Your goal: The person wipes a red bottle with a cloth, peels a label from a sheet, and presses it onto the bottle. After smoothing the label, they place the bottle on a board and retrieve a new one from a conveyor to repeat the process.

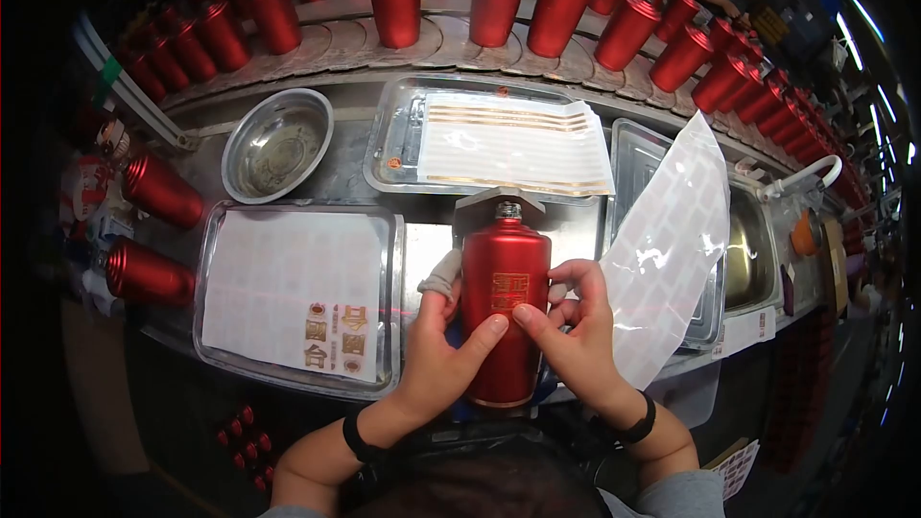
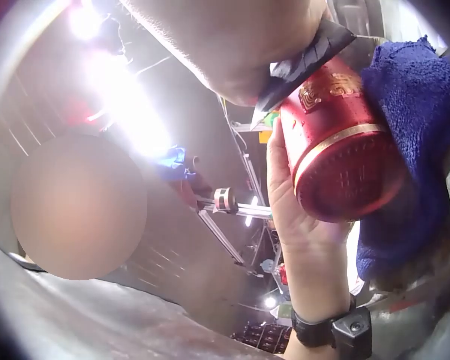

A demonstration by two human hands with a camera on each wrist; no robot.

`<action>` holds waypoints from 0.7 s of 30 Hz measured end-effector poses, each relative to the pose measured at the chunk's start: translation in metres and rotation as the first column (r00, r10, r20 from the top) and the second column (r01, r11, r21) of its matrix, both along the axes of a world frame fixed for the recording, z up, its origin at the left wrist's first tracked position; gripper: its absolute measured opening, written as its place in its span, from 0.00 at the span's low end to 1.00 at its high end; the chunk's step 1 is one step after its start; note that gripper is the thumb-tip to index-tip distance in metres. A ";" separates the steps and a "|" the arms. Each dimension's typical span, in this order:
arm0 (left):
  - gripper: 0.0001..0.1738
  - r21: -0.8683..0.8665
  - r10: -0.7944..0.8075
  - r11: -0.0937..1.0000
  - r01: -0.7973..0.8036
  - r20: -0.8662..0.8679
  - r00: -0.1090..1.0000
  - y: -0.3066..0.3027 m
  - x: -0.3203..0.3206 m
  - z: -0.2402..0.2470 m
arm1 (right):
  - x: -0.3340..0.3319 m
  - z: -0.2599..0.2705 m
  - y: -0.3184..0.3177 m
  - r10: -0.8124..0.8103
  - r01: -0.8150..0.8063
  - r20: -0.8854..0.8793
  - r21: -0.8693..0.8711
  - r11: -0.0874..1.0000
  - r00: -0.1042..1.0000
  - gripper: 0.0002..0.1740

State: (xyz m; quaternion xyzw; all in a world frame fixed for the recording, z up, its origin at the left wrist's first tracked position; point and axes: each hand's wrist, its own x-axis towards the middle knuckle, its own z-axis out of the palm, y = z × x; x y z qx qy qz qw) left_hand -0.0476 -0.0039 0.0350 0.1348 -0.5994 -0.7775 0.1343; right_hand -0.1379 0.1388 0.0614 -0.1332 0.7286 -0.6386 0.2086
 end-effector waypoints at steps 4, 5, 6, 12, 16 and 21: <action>0.43 -0.009 0.005 1.000 -0.004 0.007 1.000 0.001 0.000 -0.001 | 0.000 -0.001 -0.001 -0.004 0.005 0.013 -0.019 1.000 1.000 0.27; 0.43 -0.012 0.008 1.000 -0.008 0.008 1.000 0.001 0.000 -0.002 | 0.000 -0.001 -0.001 -0.002 0.002 0.005 -0.010 1.000 1.000 0.27; 0.43 -0.014 0.011 1.000 -0.011 0.004 1.000 0.001 0.000 -0.002 | 0.000 0.000 -0.001 0.001 -0.001 -0.003 -0.001 1.000 1.000 0.27; 0.42 0.017 0.016 1.000 -0.016 -0.002 1.000 0.000 0.000 -0.001 | -0.003 -0.002 -0.001 0.003 -0.001 0.043 -0.059 0.998 0.999 0.25; 0.40 0.086 0.023 0.996 -0.026 0.037 0.999 -0.002 -0.003 0.002 | -0.004 -0.003 -0.003 0.009 -0.007 0.039 -0.049 0.999 0.999 0.24; 0.39 0.075 0.028 0.997 -0.032 0.053 0.998 -0.002 -0.005 0.001 | -0.005 -0.003 -0.003 0.017 -0.017 -0.006 -0.030 0.999 1.000 0.23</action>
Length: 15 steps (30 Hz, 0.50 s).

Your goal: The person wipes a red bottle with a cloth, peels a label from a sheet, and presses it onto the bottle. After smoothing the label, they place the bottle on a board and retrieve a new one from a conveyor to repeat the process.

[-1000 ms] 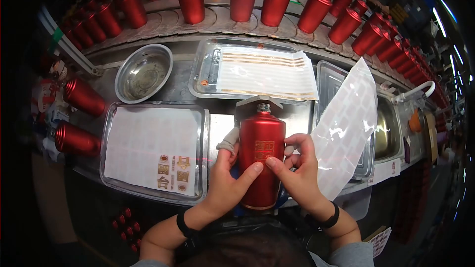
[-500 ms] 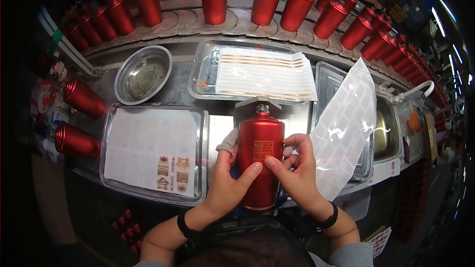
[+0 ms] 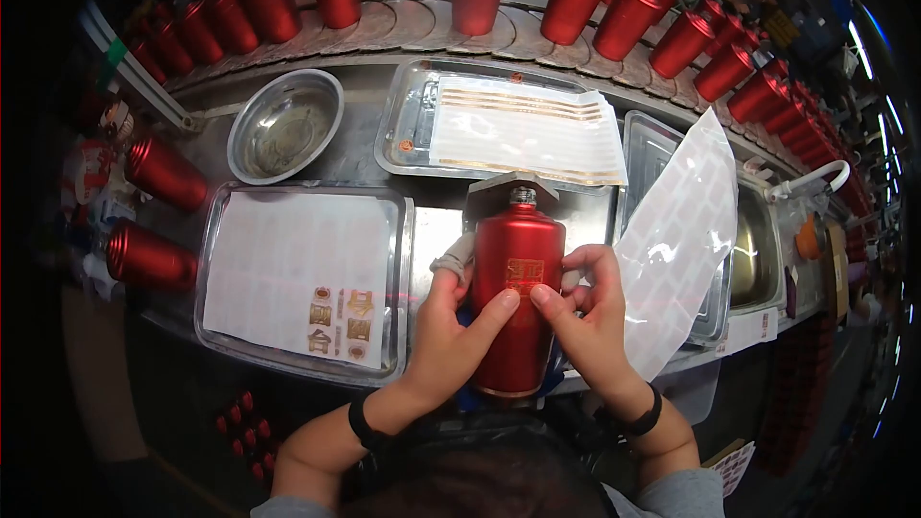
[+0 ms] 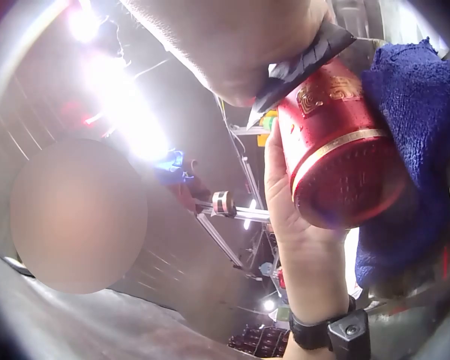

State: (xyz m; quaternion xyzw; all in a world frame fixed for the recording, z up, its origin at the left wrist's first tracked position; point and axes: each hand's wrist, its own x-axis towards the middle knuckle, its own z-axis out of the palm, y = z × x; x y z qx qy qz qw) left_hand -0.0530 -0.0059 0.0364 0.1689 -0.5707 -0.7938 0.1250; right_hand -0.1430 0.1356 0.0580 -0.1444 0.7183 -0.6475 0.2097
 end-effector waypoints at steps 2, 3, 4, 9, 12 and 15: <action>0.39 0.004 0.003 1.000 -0.003 -0.006 1.000 0.001 0.000 -0.001 | -0.001 0.001 0.000 0.002 -0.001 0.025 -0.036 0.999 1.000 0.22; 0.38 0.010 -0.004 1.000 0.005 -0.012 1.000 -0.001 0.000 -0.001 | -0.002 0.002 0.000 0.004 0.000 0.052 -0.071 0.997 0.999 0.22; 0.37 0.015 -0.012 1.000 0.013 -0.018 1.000 -0.003 0.000 -0.001 | -0.002 0.003 0.000 0.005 0.003 0.080 -0.106 0.994 0.997 0.21; 0.34 0.182 0.022 0.983 -0.020 -0.006 1.000 -0.013 0.011 -0.003 | -0.020 0.008 0.016 0.049 -0.053 0.241 0.010 0.999 0.969 0.16; 0.33 0.183 0.023 0.983 -0.029 0.031 0.999 -0.015 0.016 -0.007 | -0.020 0.005 0.018 0.039 -0.041 0.256 0.002 0.999 0.966 0.16; 0.34 0.173 0.020 0.985 -0.024 0.026 0.999 -0.012 0.017 -0.006 | -0.010 0.009 0.011 0.029 -0.018 0.263 -0.045 0.999 0.964 0.19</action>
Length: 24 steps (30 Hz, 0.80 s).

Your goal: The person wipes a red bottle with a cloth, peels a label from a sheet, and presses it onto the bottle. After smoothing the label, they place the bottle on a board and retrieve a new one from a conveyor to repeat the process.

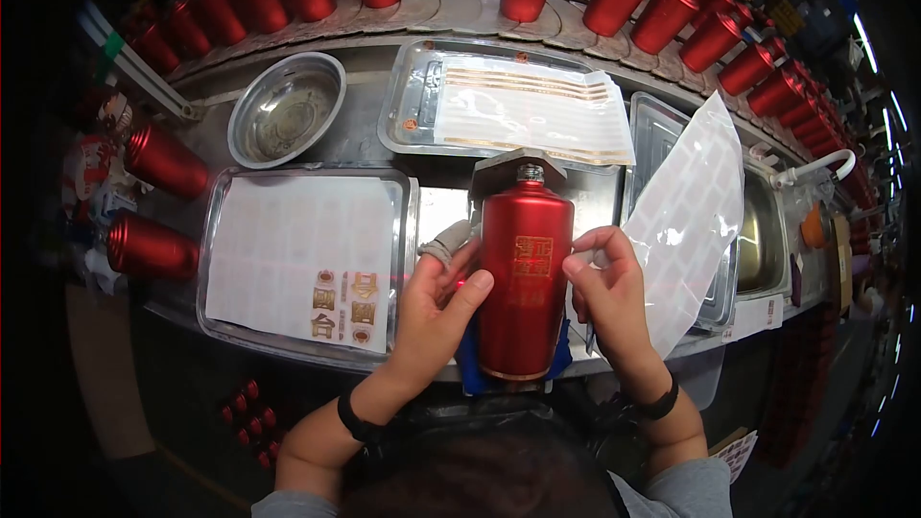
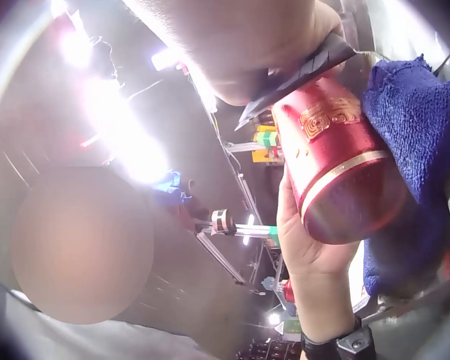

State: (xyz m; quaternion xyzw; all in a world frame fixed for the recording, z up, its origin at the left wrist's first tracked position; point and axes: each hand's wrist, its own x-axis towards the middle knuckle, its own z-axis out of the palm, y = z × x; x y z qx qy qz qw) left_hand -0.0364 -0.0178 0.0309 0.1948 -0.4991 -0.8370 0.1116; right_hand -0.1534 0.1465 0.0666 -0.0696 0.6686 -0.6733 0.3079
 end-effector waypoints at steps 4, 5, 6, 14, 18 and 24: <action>0.37 -0.102 -0.027 0.995 0.023 -0.039 0.999 0.007 -0.003 0.005 | 0.007 -0.007 -0.004 -0.018 0.017 -0.062 -0.018 1.000 0.998 0.24; 0.38 -0.137 -0.032 0.990 0.025 -0.043 0.999 0.008 -0.003 0.006 | 0.007 -0.011 -0.002 -0.007 0.007 -0.092 0.001 1.000 0.996 0.25; 0.38 -0.159 -0.033 0.987 0.025 -0.049 0.998 0.009 -0.004 0.006 | 0.007 -0.012 -0.001 -0.004 0.005 -0.109 0.008 1.000 0.994 0.26; 0.41 -0.233 -0.040 0.972 0.029 -0.040 0.998 0.008 -0.005 0.005 | 0.006 -0.010 -0.002 0.012 -0.011 -0.096 0.009 1.000 0.995 0.27; 0.44 -0.204 -0.035 0.979 0.032 -0.008 0.999 0.010 -0.003 0.006 | -0.008 -0.003 0.006 -0.042 0.041 0.022 0.007 0.999 0.999 0.17; 0.48 -0.243 -0.072 0.968 0.068 -0.006 0.997 0.010 0.000 0.008 | -0.066 -0.037 0.049 -0.201 0.304 0.484 -0.144 0.942 0.852 0.11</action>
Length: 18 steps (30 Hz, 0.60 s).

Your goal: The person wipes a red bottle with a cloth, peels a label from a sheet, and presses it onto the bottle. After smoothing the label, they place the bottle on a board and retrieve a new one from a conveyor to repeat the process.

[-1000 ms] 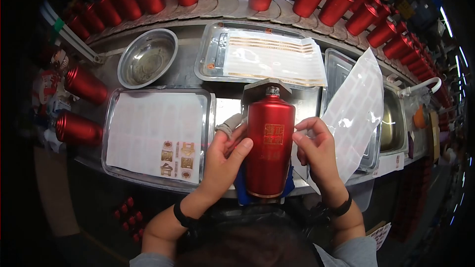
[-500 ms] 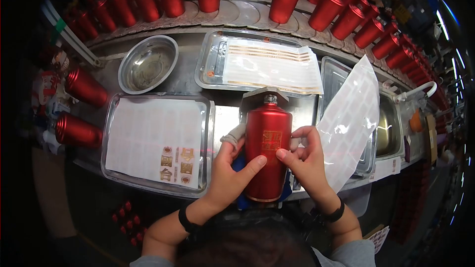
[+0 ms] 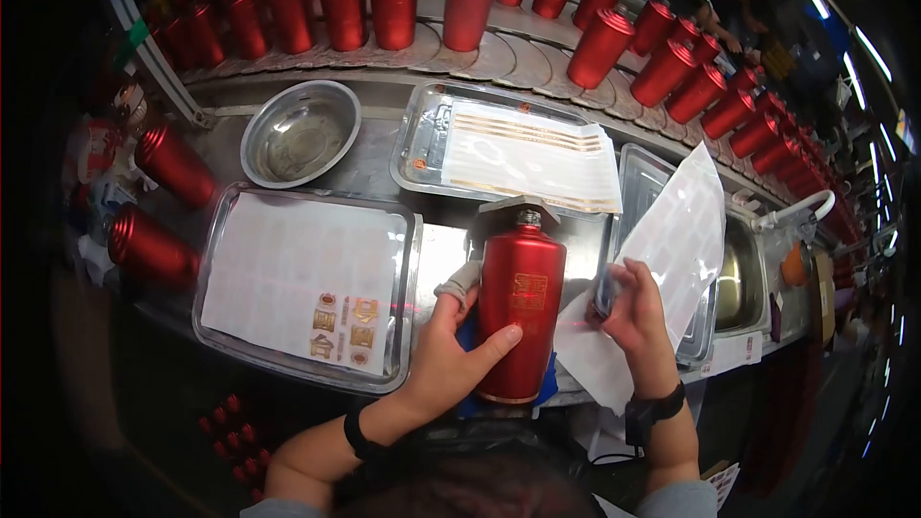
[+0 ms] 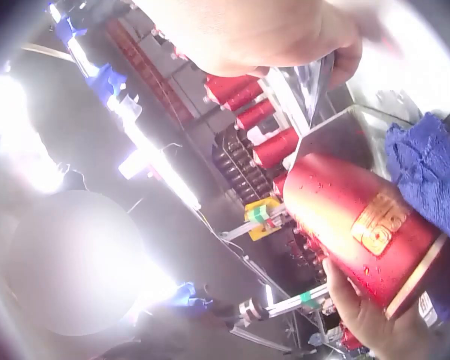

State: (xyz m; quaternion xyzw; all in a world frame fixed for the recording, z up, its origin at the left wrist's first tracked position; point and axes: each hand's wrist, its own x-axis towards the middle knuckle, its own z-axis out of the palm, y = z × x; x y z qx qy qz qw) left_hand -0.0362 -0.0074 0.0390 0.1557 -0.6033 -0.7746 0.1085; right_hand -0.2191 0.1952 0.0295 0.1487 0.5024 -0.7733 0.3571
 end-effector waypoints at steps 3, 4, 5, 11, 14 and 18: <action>0.45 -0.033 0.026 0.999 -0.026 -0.027 0.999 0.000 -0.001 -0.001 | 0.030 0.035 -0.019 0.053 -0.030 -0.237 0.097 0.995 0.970 0.18; 0.45 -0.024 0.029 0.999 -0.029 -0.021 0.999 0.001 -0.001 0.000 | 0.047 0.057 -0.033 0.088 -0.032 -0.409 0.143 0.989 0.908 0.20; 0.45 -0.018 0.031 0.999 -0.031 -0.016 0.999 0.002 0.000 0.001 | 0.065 0.076 -0.044 0.127 -0.024 -0.566 0.185 0.982 0.814 0.21; 0.49 -0.045 0.035 0.998 -0.037 -0.041 0.999 -0.001 -0.001 -0.001 | 0.060 0.079 -0.068 0.582 0.060 -0.813 0.581 0.812 0.008 0.13; 0.49 -0.041 0.007 0.999 -0.007 0.011 1.000 0.002 0.003 -0.002 | 0.031 0.077 -0.089 0.526 0.277 -0.848 0.490 0.826 -0.068 0.13; 0.41 0.024 0.072 0.997 -0.070 -0.078 0.994 0.001 0.003 -0.014 | 0.044 0.067 -0.059 0.390 -0.003 -0.724 0.476 0.879 -0.569 0.13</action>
